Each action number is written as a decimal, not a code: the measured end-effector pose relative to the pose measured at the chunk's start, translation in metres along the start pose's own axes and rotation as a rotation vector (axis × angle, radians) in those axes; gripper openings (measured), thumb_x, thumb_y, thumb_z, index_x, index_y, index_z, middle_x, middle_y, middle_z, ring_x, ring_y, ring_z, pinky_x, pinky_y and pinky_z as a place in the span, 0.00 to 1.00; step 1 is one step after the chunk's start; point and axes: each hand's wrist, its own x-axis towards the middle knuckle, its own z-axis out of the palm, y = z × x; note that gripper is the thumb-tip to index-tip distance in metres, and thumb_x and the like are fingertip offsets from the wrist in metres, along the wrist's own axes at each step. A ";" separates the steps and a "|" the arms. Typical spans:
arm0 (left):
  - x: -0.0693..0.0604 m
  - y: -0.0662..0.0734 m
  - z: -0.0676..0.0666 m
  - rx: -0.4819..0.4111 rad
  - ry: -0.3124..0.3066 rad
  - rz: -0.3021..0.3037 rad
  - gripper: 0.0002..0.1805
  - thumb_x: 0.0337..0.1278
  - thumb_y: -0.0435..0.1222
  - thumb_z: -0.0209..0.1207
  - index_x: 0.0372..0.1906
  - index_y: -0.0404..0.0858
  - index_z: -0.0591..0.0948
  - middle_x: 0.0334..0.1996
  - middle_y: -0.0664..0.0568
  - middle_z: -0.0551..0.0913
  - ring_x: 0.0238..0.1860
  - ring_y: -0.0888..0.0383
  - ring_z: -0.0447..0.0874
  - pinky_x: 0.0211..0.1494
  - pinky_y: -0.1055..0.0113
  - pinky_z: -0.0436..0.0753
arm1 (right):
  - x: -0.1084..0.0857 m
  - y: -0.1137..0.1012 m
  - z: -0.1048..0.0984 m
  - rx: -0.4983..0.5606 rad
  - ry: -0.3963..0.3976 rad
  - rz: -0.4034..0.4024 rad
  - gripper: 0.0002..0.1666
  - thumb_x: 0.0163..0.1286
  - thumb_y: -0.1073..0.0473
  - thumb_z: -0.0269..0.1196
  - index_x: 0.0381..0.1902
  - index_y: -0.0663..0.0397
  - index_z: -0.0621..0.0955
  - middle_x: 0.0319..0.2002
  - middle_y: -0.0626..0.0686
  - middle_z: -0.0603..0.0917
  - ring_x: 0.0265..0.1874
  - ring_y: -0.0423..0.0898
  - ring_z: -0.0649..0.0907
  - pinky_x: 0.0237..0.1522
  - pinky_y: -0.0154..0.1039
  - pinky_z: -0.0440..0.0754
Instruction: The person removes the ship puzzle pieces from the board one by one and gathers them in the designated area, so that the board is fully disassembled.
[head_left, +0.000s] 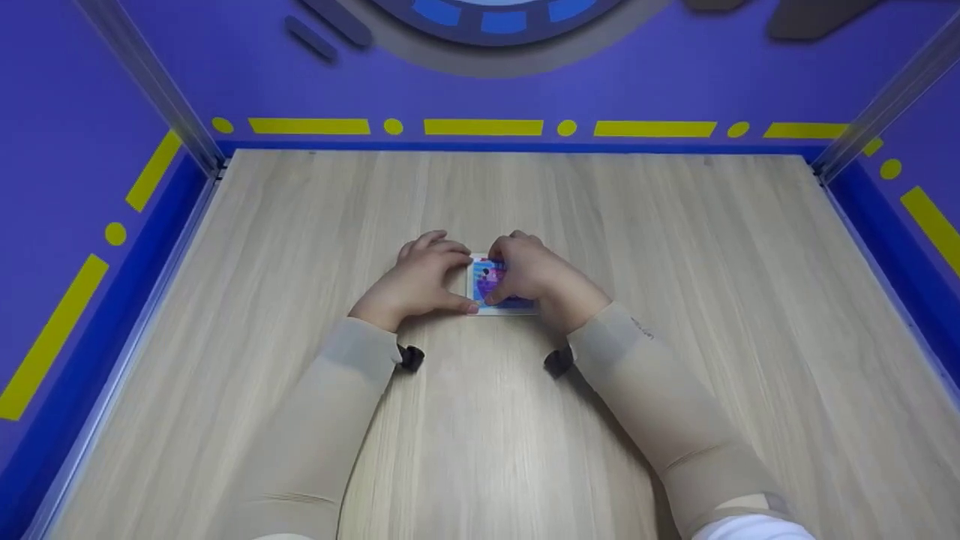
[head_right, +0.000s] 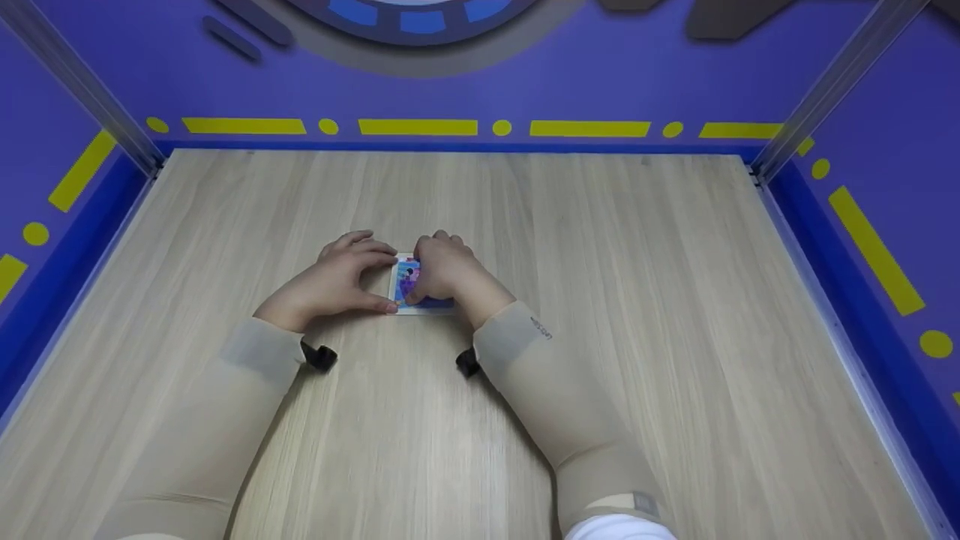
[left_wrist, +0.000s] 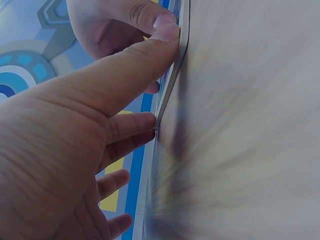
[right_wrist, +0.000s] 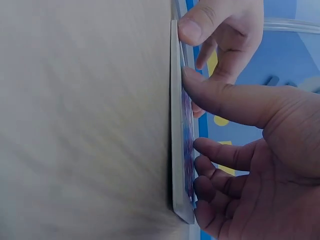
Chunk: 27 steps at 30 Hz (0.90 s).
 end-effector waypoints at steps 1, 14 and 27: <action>0.000 0.000 0.000 0.002 0.002 0.000 0.47 0.57 0.59 0.83 0.77 0.40 0.84 0.81 0.51 0.79 0.94 0.40 0.52 0.95 0.33 0.50 | 0.000 0.000 0.000 -0.001 -0.001 0.000 0.46 0.59 0.53 0.88 0.71 0.60 0.81 0.69 0.61 0.81 0.71 0.61 0.77 0.81 0.59 0.76; 0.000 -0.002 0.000 -0.011 0.003 -0.010 0.47 0.56 0.60 0.83 0.76 0.40 0.84 0.81 0.52 0.79 0.94 0.41 0.52 0.95 0.35 0.50 | 0.005 0.002 0.000 0.035 -0.029 0.012 0.46 0.59 0.51 0.88 0.70 0.59 0.81 0.66 0.60 0.81 0.67 0.59 0.78 0.78 0.58 0.79; 0.000 -0.001 0.001 -0.014 0.007 -0.014 0.47 0.56 0.59 0.83 0.76 0.42 0.84 0.81 0.52 0.79 0.94 0.41 0.52 0.95 0.35 0.50 | 0.030 0.007 0.013 0.034 0.069 0.108 0.22 0.76 0.44 0.71 0.53 0.55 0.86 0.57 0.57 0.85 0.57 0.56 0.82 0.66 0.57 0.84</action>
